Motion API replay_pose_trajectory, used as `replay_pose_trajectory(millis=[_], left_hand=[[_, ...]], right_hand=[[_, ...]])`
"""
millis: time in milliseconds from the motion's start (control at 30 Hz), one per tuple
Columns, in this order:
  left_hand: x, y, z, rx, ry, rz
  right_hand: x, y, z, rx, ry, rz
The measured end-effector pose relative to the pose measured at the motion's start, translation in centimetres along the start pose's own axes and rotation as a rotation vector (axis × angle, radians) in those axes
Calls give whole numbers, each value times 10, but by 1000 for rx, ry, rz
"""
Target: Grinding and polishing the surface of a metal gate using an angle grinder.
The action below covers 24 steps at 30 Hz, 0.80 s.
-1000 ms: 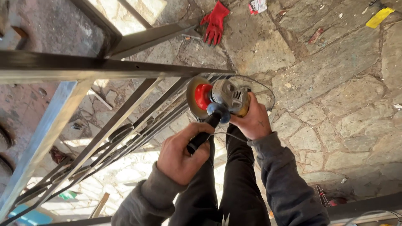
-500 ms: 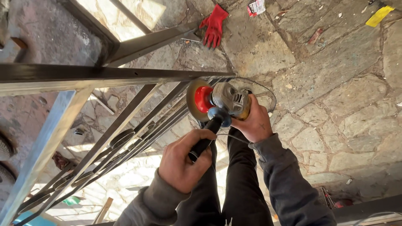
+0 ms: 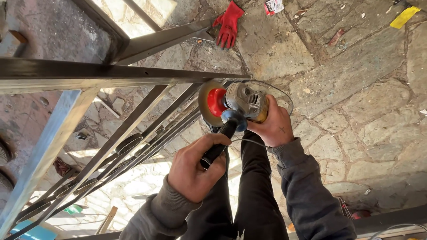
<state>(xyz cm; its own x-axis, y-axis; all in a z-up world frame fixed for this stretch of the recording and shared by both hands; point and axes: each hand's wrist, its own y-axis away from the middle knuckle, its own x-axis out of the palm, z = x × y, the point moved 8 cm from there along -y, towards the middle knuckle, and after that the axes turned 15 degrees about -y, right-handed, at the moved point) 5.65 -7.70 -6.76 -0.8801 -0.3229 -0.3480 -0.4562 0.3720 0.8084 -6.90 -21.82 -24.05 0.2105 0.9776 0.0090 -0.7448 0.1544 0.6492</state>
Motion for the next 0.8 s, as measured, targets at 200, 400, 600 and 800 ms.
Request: replay_pose_trajectory(millis=[200, 400, 600, 800], left_hand=[[-3, 0, 1, -20, 8, 4], [-3, 2, 7, -66, -17, 21], [3, 3, 19, 180, 42, -62], [-7, 2, 14, -143, -75, 35]], right_hand=[[3, -3, 2, 28, 46, 43], [16, -4, -5, 63, 7, 104], [7, 2, -5, 51, 4, -21], [29, -2, -8, 182, -9, 108]])
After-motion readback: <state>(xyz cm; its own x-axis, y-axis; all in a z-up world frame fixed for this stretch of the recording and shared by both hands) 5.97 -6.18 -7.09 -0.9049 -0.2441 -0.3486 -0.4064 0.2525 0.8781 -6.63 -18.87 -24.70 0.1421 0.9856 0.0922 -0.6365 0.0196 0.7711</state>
